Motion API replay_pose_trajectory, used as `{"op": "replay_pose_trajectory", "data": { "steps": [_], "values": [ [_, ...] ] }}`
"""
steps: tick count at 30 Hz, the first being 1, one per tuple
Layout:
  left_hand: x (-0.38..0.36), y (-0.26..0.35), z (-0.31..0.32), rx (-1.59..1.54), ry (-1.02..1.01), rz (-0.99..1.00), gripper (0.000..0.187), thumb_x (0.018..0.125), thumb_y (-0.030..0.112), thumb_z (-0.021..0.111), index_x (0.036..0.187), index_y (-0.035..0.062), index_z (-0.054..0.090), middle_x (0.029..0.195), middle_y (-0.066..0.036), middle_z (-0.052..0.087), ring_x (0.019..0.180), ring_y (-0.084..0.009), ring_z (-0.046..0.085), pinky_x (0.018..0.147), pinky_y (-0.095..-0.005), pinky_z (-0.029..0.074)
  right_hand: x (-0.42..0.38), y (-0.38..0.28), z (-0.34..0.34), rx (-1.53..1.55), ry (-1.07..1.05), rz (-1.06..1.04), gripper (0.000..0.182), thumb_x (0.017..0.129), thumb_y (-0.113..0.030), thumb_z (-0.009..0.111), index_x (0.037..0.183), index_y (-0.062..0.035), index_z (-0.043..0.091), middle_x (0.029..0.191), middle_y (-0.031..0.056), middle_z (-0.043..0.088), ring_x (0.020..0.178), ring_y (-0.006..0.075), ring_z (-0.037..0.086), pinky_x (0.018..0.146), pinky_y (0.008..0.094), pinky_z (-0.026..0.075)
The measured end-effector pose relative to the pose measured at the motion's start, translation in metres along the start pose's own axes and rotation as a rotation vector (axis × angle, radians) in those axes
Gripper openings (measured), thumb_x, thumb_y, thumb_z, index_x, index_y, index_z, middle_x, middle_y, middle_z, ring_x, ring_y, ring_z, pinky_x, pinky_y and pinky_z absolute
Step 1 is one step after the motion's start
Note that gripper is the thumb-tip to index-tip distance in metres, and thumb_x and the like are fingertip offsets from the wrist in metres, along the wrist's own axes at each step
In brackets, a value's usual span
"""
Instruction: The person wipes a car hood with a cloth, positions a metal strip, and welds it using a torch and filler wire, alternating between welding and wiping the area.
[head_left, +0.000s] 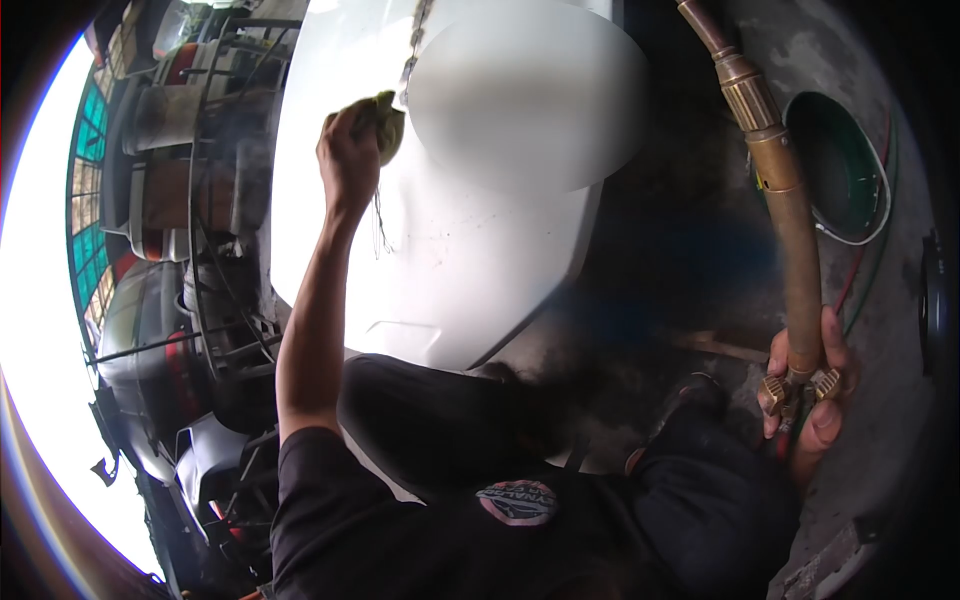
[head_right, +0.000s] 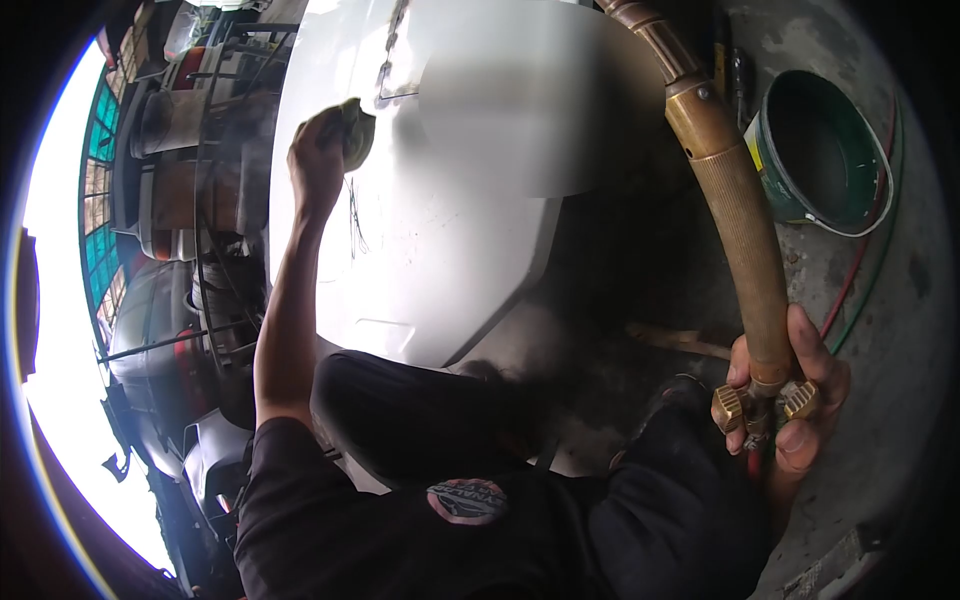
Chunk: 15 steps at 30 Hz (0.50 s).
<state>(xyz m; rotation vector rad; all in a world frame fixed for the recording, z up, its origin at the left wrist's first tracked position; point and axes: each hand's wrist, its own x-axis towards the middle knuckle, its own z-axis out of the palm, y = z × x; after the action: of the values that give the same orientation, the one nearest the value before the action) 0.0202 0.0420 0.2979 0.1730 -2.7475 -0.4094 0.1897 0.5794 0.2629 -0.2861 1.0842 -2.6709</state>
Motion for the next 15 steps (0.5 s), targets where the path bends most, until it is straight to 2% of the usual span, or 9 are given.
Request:
{"op": "replay_pose_trajectory", "data": {
  "steps": [3, 4, 5, 6, 10, 11, 12, 13, 15],
  "values": [
    [0.031, 0.004, 0.073, -0.131, -0.085, -0.247, 0.024, 0.087, 0.01, 0.066, 0.108, 0.0098, 0.078, 0.09, -0.011, 0.076, 0.103, -0.0242, 0.067, 0.096, -0.0399, 0.05, 0.0, 0.002, 0.003, 0.028, 0.017, -0.006, 0.085, 0.091, -0.022, 0.073, 0.159, -0.0028, 0.027, 0.103, 0.0305, 0.055, 0.06, 0.024, 0.066, 0.054, 0.0283, 0.061],
    [0.024, 0.01, 0.113, 0.198, 0.143, 0.123, 0.022, 0.084, 0.01, 0.067, 0.102, 0.014, 0.079, 0.094, -0.01, 0.077, 0.103, -0.025, 0.065, 0.101, -0.0414, 0.045, 0.004, 0.002, 0.002, 0.026, 0.01, -0.006, 0.085, 0.091, -0.022, 0.073, 0.159, -0.0028, 0.027, 0.103, 0.0305, 0.055, 0.06, 0.024, 0.066, 0.054, 0.0283, 0.061],
    [0.015, 0.039, 0.14, -0.564, -0.055, 0.106, 0.025, 0.081, 0.009, 0.066, 0.103, 0.0143, 0.077, 0.095, -0.011, 0.075, 0.109, -0.0303, 0.06, 0.102, -0.0434, 0.041, 0.007, 0.002, 0.001, 0.034, -0.028, -0.017, 0.085, 0.091, -0.02, 0.072, 0.16, -0.0028, 0.026, 0.104, 0.0311, 0.054, 0.062, 0.0247, 0.066, 0.055, 0.0287, 0.061],
    [0.001, 0.069, 0.153, -0.016, 0.013, 0.517, 0.034, 0.078, 0.007, 0.063, 0.11, 0.0147, 0.074, 0.113, -0.015, 0.07, 0.118, -0.0338, 0.055, 0.106, -0.0454, 0.041, 0.006, 0.003, 0.001, 0.048, -0.058, -0.02, 0.085, 0.091, -0.019, 0.072, 0.16, -0.0028, 0.025, 0.105, 0.0318, 0.054, 0.064, 0.0254, 0.067, 0.055, 0.0291, 0.062],
    [-0.035, 0.095, 0.145, -0.106, -0.147, 0.734, 0.046, 0.074, 0.003, 0.06, 0.117, 0.0123, 0.071, 0.137, -0.021, 0.055, 0.123, -0.0386, 0.051, 0.117, -0.048, 0.035, 0.011, -0.001, -0.003, 0.022, -0.086, -0.013, 0.087, 0.091, -0.019, 0.072, 0.161, -0.0031, 0.023, 0.108, 0.033, 0.053, 0.067, 0.0267, 0.068, 0.056, 0.0296, 0.062],
    [-0.013, 0.037, 0.152, -0.01, -0.073, 0.651, 0.045, 0.078, 0.001, 0.058, 0.12, 0.011, 0.07, 0.136, -0.02, 0.056, 0.127, -0.0387, 0.049, 0.114, -0.0495, 0.036, 0.009, 0.001, -0.009, 0.036, -0.117, -0.019, 0.088, 0.091, -0.019, 0.073, 0.161, -0.0033, 0.022, 0.109, 0.0333, 0.053, 0.069, 0.0271, 0.068, 0.057, 0.0295, 0.062],
    [0.018, -0.043, 0.164, -0.197, -0.163, 0.266, 0.038, 0.084, -0.001, 0.055, 0.116, 0.0101, 0.073, 0.128, -0.018, 0.065, 0.12, -0.0347, 0.057, 0.103, -0.0468, 0.046, 0.003, 0.002, -0.012, 0.052, -0.148, -0.008, 0.089, 0.091, -0.02, 0.073, 0.161, -0.0036, 0.021, 0.11, 0.0335, 0.052, 0.07, 0.0275, 0.069, 0.057, 0.0295, 0.063],
    [0.039, -0.022, 0.098, -0.153, -0.217, 0.135, 0.027, 0.091, 0.004, 0.058, 0.107, 0.0108, 0.078, 0.108, -0.015, 0.075, 0.101, -0.0296, 0.067, 0.086, -0.0433, 0.054, -0.001, 0.003, -0.013, 0.067, -0.103, 0.004, 0.089, 0.091, -0.021, 0.074, 0.161, -0.0032, 0.022, 0.107, 0.0328, 0.054, 0.068, 0.0263, 0.068, 0.056, 0.0285, 0.062],
    [0.057, -0.087, 0.045, 0.413, -0.027, 0.16, 0.014, 0.091, 0.015, 0.071, 0.101, 0.0153, 0.08, 0.094, -0.011, 0.076, 0.086, -0.025, 0.066, 0.078, -0.0394, 0.056, 0.0, 0.005, -0.009, 0.06, -0.073, -0.021, 0.088, 0.091, -0.021, 0.074, 0.16, -0.0028, 0.023, 0.105, 0.0324, 0.055, 0.065, 0.0248, 0.067, 0.054, 0.0281, 0.061]
  ]
}}
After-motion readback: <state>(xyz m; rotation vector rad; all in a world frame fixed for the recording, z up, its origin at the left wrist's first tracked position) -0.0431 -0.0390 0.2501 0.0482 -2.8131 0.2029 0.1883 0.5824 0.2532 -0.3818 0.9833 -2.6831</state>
